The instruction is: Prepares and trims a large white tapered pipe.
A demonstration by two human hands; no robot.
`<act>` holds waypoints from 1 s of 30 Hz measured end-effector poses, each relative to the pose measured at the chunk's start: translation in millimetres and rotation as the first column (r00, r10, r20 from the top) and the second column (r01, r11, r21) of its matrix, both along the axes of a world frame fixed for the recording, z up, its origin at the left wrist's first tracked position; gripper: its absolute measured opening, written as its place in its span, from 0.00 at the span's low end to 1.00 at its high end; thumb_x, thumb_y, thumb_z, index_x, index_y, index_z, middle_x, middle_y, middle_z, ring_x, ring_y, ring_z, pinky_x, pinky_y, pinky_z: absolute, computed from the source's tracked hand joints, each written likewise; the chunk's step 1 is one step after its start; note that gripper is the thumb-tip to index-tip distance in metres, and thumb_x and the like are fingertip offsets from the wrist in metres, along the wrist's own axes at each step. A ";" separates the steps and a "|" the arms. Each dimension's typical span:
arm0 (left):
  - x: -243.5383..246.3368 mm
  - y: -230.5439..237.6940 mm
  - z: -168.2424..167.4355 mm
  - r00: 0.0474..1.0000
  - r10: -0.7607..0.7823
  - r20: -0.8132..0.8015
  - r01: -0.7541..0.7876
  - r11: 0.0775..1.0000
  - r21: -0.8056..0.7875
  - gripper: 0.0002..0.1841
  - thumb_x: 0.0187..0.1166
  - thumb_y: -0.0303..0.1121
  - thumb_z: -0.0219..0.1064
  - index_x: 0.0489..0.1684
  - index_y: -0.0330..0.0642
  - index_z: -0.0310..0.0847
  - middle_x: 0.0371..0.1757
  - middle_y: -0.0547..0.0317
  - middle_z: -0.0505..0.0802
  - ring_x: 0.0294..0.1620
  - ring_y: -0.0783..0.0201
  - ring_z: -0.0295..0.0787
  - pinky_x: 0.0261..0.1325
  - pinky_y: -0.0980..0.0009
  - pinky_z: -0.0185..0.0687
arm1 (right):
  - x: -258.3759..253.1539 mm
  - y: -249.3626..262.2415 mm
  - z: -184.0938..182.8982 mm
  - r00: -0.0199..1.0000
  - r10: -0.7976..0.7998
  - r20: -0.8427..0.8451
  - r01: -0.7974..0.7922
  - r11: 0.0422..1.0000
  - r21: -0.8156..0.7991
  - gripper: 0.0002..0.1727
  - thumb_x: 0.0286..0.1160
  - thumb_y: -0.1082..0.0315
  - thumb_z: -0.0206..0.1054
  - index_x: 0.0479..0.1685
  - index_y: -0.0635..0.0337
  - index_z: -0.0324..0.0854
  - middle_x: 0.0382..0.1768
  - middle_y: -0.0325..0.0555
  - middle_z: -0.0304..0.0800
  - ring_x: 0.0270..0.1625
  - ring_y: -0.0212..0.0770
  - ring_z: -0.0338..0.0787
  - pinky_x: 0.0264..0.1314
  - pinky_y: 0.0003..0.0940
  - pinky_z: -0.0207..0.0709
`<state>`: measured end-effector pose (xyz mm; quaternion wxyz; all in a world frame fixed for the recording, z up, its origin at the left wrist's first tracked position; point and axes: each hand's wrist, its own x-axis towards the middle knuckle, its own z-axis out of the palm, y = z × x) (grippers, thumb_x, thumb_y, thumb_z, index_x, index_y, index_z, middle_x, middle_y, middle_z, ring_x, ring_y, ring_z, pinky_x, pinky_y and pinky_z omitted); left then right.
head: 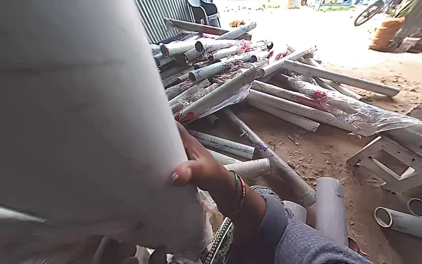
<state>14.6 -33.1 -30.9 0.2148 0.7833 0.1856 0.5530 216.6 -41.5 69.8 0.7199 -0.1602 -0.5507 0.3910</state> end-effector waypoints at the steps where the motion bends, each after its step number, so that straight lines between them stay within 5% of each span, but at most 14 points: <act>1: 0.6 -3.9 3.2 1.000 0.018 -0.018 -0.018 1.000 -0.011 0.32 0.87 0.48 0.61 0.87 0.47 0.60 0.83 0.64 0.73 0.81 0.74 0.70 0.79 0.72 0.70 | -0.4 0.8 -6.6 1.000 0.011 -0.023 -0.011 0.999 0.035 0.50 0.53 0.47 0.81 0.75 0.63 0.60 0.48 0.28 0.83 0.43 0.13 0.84 0.46 0.15 0.80; 3: 4.7 -12.5 12.5 0.993 0.111 -0.039 -0.112 0.993 -0.041 0.27 0.85 0.51 0.62 0.82 0.55 0.68 0.79 0.72 0.79 0.78 0.80 0.72 0.79 0.76 0.70 | -0.4 2.3 -18.4 0.999 -0.002 -0.053 0.007 0.994 0.105 0.43 0.60 0.32 0.74 0.75 0.40 0.67 0.51 0.14 0.88 0.47 0.09 0.87 0.49 0.13 0.84; 5: 5.2 -16.4 17.0 0.986 0.164 -0.034 -0.165 0.986 -0.019 0.22 0.86 0.46 0.63 0.73 0.47 0.76 0.72 0.61 0.86 0.73 0.76 0.78 0.75 0.77 0.75 | 3.7 2.5 -23.9 0.997 0.014 -0.079 -0.003 0.990 0.142 0.32 0.67 0.32 0.69 0.70 0.32 0.73 0.53 0.13 0.91 0.52 0.11 0.88 0.54 0.15 0.84; 8: 0.7 -22.8 21.4 0.979 0.199 -0.035 -0.200 0.980 -0.004 0.17 0.85 0.40 0.63 0.66 0.41 0.80 0.64 0.51 0.89 0.67 0.72 0.83 0.68 0.77 0.79 | 7.2 7.3 -21.6 0.988 0.034 -0.148 0.002 0.971 0.239 0.19 0.70 0.38 0.70 0.52 0.33 0.91 0.46 0.20 0.96 0.51 0.17 0.92 0.54 0.19 0.86; 22: 28.5 -22.9 68.5 0.974 0.199 0.108 -0.210 0.971 0.112 0.12 0.78 0.35 0.71 0.51 0.37 0.89 0.53 0.48 0.93 0.60 0.66 0.88 0.63 0.75 0.82 | 10.2 -1.6 -18.7 0.986 -0.166 -0.031 0.169 0.960 0.222 0.26 0.72 0.29 0.60 0.56 0.30 0.89 0.51 0.17 0.95 0.59 0.17 0.89 0.66 0.22 0.82; 25: 34.3 -22.0 75.9 0.966 0.203 0.162 -0.226 0.965 0.136 0.06 0.76 0.29 0.72 0.42 0.34 0.89 0.46 0.47 0.93 0.53 0.63 0.90 0.58 0.72 0.86 | 23.3 5.4 -50.6 0.971 -0.234 -0.052 0.240 0.952 0.188 0.29 0.76 0.29 0.57 0.61 0.38 0.84 0.56 0.24 0.93 0.65 0.25 0.88 0.72 0.30 0.80; 28: 32.2 -22.8 79.0 0.958 0.234 0.165 -0.260 0.952 0.160 0.04 0.74 0.27 0.72 0.38 0.36 0.90 0.43 0.49 0.94 0.49 0.62 0.91 0.56 0.71 0.85 | 85.6 53.1 -131.6 0.983 -0.179 -0.029 0.180 0.937 0.301 0.35 0.85 0.36 0.55 0.80 0.52 0.70 0.74 0.43 0.82 0.78 0.41 0.80 0.82 0.42 0.73; 30: 30.0 -25.0 80.7 0.956 0.253 0.148 -0.276 0.945 0.172 0.04 0.72 0.27 0.72 0.37 0.35 0.91 0.41 0.49 0.94 0.48 0.61 0.91 0.54 0.71 0.85 | 92.6 60.4 -142.8 0.976 -0.213 -0.048 0.218 0.930 0.295 0.38 0.83 0.34 0.55 0.82 0.53 0.68 0.75 0.45 0.81 0.79 0.42 0.79 0.82 0.43 0.72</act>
